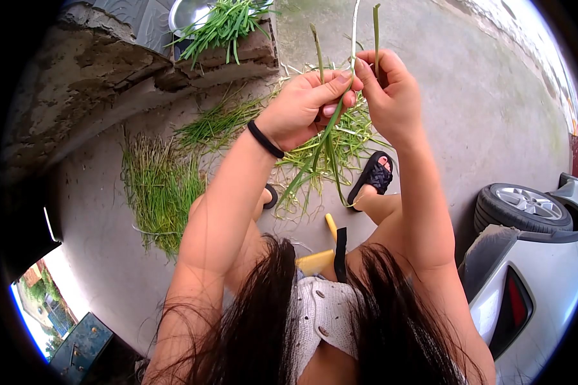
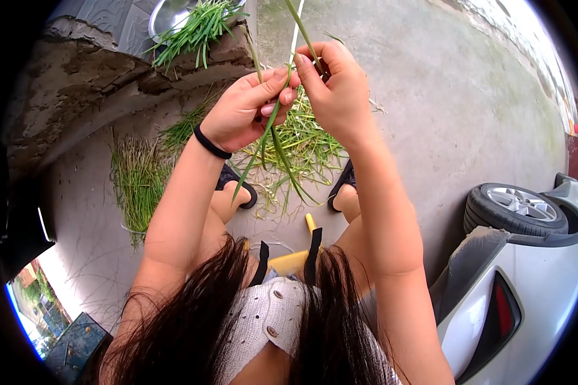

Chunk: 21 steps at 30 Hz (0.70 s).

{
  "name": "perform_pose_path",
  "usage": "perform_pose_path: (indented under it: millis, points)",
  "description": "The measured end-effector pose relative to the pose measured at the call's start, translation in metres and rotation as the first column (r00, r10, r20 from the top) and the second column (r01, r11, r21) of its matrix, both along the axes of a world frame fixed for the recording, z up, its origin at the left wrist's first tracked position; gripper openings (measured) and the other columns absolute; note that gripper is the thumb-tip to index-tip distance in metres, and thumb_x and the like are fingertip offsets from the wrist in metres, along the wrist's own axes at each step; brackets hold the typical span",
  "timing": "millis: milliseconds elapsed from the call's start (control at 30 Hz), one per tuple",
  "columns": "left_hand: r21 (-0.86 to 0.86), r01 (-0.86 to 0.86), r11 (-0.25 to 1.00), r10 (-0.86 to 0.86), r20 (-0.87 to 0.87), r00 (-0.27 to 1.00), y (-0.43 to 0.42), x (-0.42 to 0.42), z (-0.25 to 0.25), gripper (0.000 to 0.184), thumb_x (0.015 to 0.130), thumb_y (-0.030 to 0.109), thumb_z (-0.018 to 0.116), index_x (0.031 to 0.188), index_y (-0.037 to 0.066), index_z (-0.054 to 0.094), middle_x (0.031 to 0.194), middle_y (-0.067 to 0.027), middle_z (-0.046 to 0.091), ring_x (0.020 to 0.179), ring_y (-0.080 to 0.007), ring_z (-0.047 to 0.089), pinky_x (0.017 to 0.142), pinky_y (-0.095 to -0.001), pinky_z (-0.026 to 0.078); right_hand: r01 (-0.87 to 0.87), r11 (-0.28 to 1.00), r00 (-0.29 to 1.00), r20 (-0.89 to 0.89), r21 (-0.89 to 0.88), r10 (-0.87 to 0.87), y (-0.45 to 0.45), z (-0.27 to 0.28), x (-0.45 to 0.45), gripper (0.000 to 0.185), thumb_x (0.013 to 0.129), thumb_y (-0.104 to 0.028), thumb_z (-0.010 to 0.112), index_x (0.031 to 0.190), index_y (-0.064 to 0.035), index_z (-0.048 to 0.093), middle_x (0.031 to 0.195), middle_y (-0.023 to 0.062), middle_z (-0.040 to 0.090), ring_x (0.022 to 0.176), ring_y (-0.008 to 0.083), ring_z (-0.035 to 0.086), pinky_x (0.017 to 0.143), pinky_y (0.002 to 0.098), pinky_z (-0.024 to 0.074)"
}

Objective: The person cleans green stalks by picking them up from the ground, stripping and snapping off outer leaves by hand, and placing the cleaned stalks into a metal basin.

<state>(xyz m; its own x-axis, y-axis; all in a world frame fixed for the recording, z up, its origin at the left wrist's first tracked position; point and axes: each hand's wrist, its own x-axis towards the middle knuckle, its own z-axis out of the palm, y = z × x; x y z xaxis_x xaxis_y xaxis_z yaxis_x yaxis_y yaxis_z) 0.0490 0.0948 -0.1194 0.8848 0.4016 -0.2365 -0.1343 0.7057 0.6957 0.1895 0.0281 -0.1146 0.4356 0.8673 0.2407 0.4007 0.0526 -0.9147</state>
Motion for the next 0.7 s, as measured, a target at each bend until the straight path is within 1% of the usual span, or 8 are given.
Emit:
perform_pose_path:
  millis: [100, 200, 300, 467, 600, 633, 667, 700]
  points:
    - [-0.037, 0.033, 0.999, -0.032, 0.040, 0.999, -0.002, 0.001, 0.004, 0.021, 0.094, 0.024, 0.044, 0.094, 0.007, 0.056, 0.071, 0.0058, 0.050, 0.052, -0.0006, 0.033, 0.051, -0.0165, 0.029, 0.023, 0.996, 0.996, 0.081, 0.088, -0.030, 0.003, 0.002, -0.001, 0.009, 0.083, -0.009, 0.059, 0.087, -0.0007, 0.058, 0.076, 0.0036, 0.052, 0.058, 0.0091, 0.046, 0.051, 0.0219, 0.0377]
    - [-0.046, 0.047, 0.998, -0.043, 0.076, 0.996, -0.001, -0.001, 0.007, 0.021, 0.094, 0.024, 0.043, 0.093, 0.006, 0.055, 0.070, 0.0058, 0.049, 0.051, -0.0006, 0.032, 0.050, -0.0168, 0.027, 0.041, 0.986, 0.971, 0.226, 0.160, -0.077, 0.003, 0.007, -0.002, 0.007, 0.082, -0.007, 0.058, 0.085, -0.0006, 0.058, 0.077, 0.0056, 0.052, 0.057, 0.0109, 0.047, 0.051, 0.0229, 0.0389]
    - [-0.042, 0.067, 0.997, -0.063, 0.092, 0.994, -0.002, -0.002, 0.008, 0.021, 0.094, 0.023, 0.043, 0.092, 0.006, 0.055, 0.069, 0.0056, 0.048, 0.051, -0.0006, 0.032, 0.049, -0.0172, 0.026, 0.074, 0.962, 0.959, 0.245, 0.264, -0.141, 0.008, 0.002, -0.002, 0.005, 0.081, -0.005, 0.058, 0.083, -0.0005, 0.057, 0.078, 0.0070, 0.053, 0.057, 0.0122, 0.048, 0.051, 0.0240, 0.0400]
    - [-0.059, 0.095, 0.994, -0.087, 0.136, 0.987, -0.002, -0.002, 0.009, 0.022, 0.094, 0.022, 0.043, 0.091, 0.004, 0.054, 0.069, 0.0042, 0.049, 0.050, -0.0005, 0.032, 0.048, -0.0163, 0.027, 0.137, 0.940, 0.932, 0.281, 0.314, -0.230, 0.012, -0.001, 0.002, 0.005, 0.081, -0.004, 0.058, 0.083, 0.0003, 0.057, 0.078, 0.0069, 0.053, 0.056, 0.0129, 0.048, 0.051, 0.0247, 0.0400]
    - [0.104, 0.291, 0.951, -0.298, 0.061, 0.952, -0.011, -0.006, 0.019, 0.021, 0.093, 0.020, 0.045, 0.093, 0.002, 0.056, 0.069, 0.0008, 0.055, 0.049, -0.0005, 0.035, 0.048, -0.0122, 0.029, 0.249, 0.887, 0.829, 0.388, 0.389, -0.403, 0.018, -0.003, 0.023, 0.006, 0.082, -0.006, 0.058, 0.082, 0.0000, 0.057, 0.075, 0.0060, 0.052, 0.055, 0.0129, 0.047, 0.050, 0.0244, 0.0377]
    - [0.062, 0.248, 0.967, -0.251, 0.065, 0.966, -0.015, -0.004, 0.018, 0.021, 0.093, 0.020, 0.046, 0.094, 0.002, 0.056, 0.070, 0.0003, 0.055, 0.050, -0.0006, 0.035, 0.048, -0.0121, 0.029, 0.294, 0.894, 0.869, 0.295, 0.339, -0.397, 0.018, 0.001, 0.028, 0.008, 0.083, -0.009, 0.058, 0.081, -0.0007, 0.059, 0.071, 0.0050, 0.051, 0.055, 0.0112, 0.045, 0.049, 0.0251, 0.0359]
    - [0.020, 0.202, 0.979, -0.203, 0.066, 0.977, -0.017, -0.004, 0.016, 0.021, 0.093, 0.020, 0.046, 0.094, 0.002, 0.057, 0.071, -0.0002, 0.056, 0.050, -0.0006, 0.035, 0.047, -0.0119, 0.029, 0.324, 0.918, 0.902, 0.220, 0.228, -0.373, 0.013, 0.007, 0.031, 0.013, 0.085, -0.013, 0.059, 0.083, 0.0000, 0.060, 0.075, 0.0037, 0.055, 0.054, 0.0084, 0.044, 0.048, 0.0231, 0.0351]
    - [0.033, 0.162, 0.986, -0.163, 0.064, 0.985, -0.014, -0.003, 0.014, 0.021, 0.093, 0.020, 0.046, 0.095, 0.002, 0.057, 0.071, -0.0003, 0.056, 0.051, -0.0006, 0.035, 0.047, -0.0120, 0.029, 0.243, 0.958, 0.968, -0.104, 0.151, -0.229, 0.009, 0.010, 0.034, 0.015, 0.085, -0.015, 0.059, 0.084, 0.0004, 0.061, 0.078, 0.0035, 0.057, 0.054, 0.0067, 0.043, 0.048, 0.0212, 0.0344]
